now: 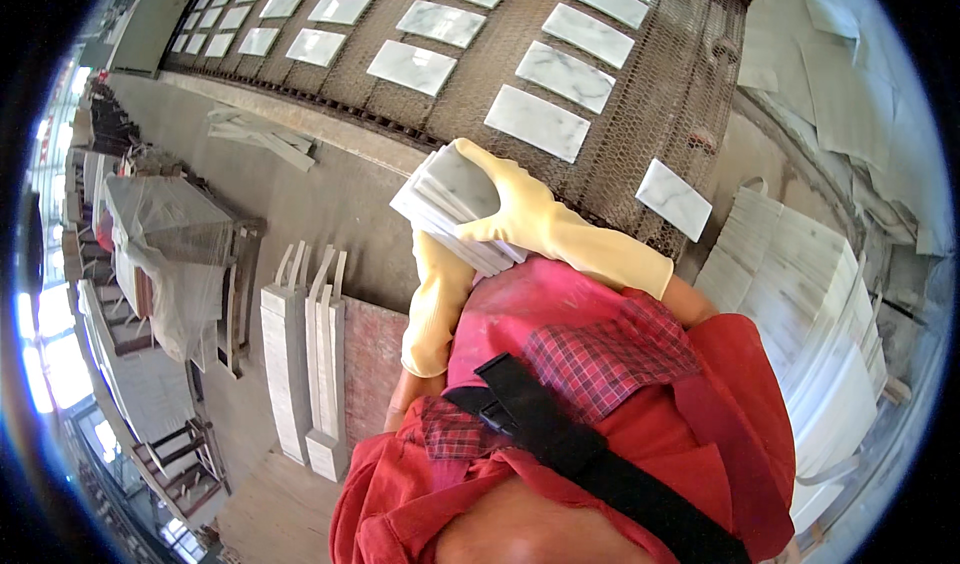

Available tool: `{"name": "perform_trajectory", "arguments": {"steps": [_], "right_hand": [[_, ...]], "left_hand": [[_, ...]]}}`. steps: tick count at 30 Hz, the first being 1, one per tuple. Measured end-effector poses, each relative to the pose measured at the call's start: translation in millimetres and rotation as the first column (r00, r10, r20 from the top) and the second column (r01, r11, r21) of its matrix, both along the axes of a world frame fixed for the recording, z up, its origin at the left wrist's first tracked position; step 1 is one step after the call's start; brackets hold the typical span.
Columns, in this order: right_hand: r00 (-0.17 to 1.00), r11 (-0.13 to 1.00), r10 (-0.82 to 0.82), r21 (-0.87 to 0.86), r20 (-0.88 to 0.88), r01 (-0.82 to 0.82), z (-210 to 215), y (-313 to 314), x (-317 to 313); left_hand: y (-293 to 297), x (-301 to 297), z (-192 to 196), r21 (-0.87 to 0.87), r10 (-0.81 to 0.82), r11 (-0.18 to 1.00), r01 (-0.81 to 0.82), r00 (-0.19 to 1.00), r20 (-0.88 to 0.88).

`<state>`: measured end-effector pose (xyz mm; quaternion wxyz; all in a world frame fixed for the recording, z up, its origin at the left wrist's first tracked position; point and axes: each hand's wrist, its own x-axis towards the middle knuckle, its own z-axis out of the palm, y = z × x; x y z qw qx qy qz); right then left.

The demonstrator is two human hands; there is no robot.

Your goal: The person picks up rectangular white tiles from a stack on the floor and places them one by one onto a moving conveyor belt. The tiles are arranged in neat rows on the belt as it moves. The person wears yellow gloves and a red shirt.

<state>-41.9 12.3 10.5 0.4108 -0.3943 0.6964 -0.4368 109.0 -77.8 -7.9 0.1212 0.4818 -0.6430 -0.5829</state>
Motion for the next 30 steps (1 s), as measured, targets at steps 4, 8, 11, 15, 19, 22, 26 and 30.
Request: {"name": "perform_trajectory", "arguments": {"steps": [4,8,11,15,19,22,26,30], "right_hand": [[0.999,1.0,-0.03,0.012,0.031,0.029,-5.4,3.4,1.0],[0.999,0.999,-0.051,-0.008,0.006,0.051,6.1,8.5,-2.9],[0.991,0.993,-0.099,-0.058,0.09,0.104,11.1,15.5,-8.6],[0.859,0.972,-0.175,-0.053,0.481,0.228,24.0,35.6,-30.6],[0.824,0.946,-0.257,-0.045,0.505,0.322,28.6,72.6,-65.6],[0.799,0.918,-0.25,-0.128,0.546,0.374,27.9,102.6,-115.4],[0.777,0.875,-0.358,-0.104,0.518,0.473,-0.7,121.7,-133.8],[0.804,0.831,-0.533,-0.014,0.265,0.556,-13.8,128.4,-135.3]], "left_hand": [[3.6,-5.9,32.8,0.141,0.079,0.987,-0.082,0.997,0.026],[6.9,-4.1,17.4,-0.008,0.018,1.0,-0.018,1.0,-0.012],[6.8,-3.7,-8.6,-0.086,-0.033,0.996,0.013,0.97,-0.239],[8.0,-15.3,-2.8,-0.222,-0.273,0.954,0.201,0.89,-0.365],[6.5,-15.6,-15.7,-0.036,-0.313,0.936,0.351,0.78,-0.541],[17.0,-25.5,-12.3,0.741,0.419,0.518,0.427,0.629,-0.656],[29.2,-51.4,-16.2,0.699,0.342,0.531,0.479,0.633,-0.694],[30.6,-55.5,-11.5,0.618,0.152,0.674,0.404,0.743,-0.652]]}}
